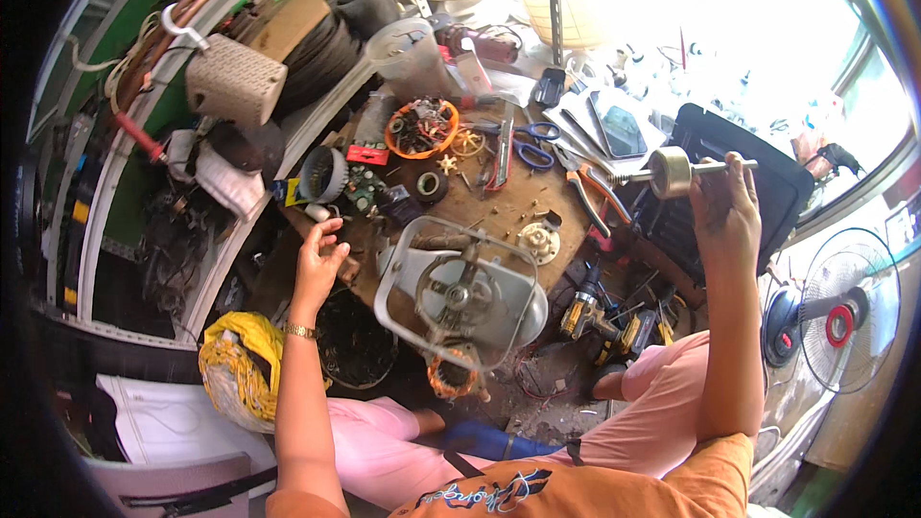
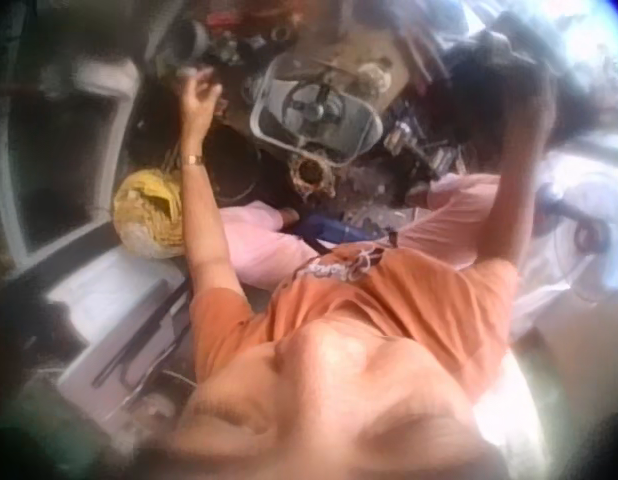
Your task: The person disassembles an electric fan motor by hand and with a screwdriver, removing the metal housing, the stator coil, and the rotor assembly one piece at a time.
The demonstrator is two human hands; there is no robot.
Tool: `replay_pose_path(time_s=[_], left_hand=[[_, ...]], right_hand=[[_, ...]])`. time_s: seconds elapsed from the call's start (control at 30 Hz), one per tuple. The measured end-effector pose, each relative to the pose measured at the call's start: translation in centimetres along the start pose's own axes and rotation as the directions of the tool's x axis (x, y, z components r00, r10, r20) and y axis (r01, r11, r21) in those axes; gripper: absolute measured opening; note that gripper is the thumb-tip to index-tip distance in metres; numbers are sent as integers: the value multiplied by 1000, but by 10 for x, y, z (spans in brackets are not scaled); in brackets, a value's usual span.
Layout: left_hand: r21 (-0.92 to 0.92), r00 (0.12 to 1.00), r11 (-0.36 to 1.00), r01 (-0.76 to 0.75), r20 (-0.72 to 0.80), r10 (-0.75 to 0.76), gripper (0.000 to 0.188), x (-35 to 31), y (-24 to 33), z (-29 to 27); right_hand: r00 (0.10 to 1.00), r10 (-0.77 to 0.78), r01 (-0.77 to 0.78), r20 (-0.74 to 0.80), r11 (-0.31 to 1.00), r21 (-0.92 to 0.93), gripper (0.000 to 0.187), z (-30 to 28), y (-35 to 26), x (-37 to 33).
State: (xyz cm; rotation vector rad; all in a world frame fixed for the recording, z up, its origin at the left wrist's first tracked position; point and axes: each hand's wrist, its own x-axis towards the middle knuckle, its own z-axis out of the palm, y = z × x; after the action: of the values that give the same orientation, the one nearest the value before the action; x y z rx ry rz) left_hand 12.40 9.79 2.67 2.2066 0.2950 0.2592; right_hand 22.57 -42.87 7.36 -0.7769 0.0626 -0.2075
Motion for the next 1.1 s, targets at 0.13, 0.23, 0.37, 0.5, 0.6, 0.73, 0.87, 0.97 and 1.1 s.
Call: replay_pose_path(time_s=[0.13,0.23,0.37,0.5,0.6,0.73,0.87,0.97,1.1], left_hand=[[33,996,999,16,87,-18,62,18,6,32],[69,997,996,48,62,-53,74,21,-4,46],[44,999,999,27,20,-28,76,28,-4,62],[-15,997,997,75,-32,-76,71,37,-3,76],[-68,997,995,77,2,-78,57,47,-8,78],[-152,997,985,83,20,-81,39,57,-13,81],[-127,993,986,110,-27,-114,35,60,-15,76],[-155,986,981,118,-96,-134,36,61,-13,66],[-214,968,977,18,-242,-71,34,71,-2,44]], right_hand=[[997,-40,35,-66,997,-62,18,-7,0,-7],[996,3,-8,-93,999,-53,18,-1,3,-6],[1000,0,1,6,990,-140,20,-2,3,-10],[998,7,-21,-65,975,-223,20,-5,2,-12],[998,-16,-2,-62,963,-271,20,-11,0,-14],[994,-55,23,-93,948,-317,21,-20,-2,-13],[989,-84,41,-118,944,-327,22,-22,-5,-13],[1000,5,-8,-11,952,-307,22,-20,-13,-16],[996,-53,25,-70,936,-350,19,-24,-12,-18]])
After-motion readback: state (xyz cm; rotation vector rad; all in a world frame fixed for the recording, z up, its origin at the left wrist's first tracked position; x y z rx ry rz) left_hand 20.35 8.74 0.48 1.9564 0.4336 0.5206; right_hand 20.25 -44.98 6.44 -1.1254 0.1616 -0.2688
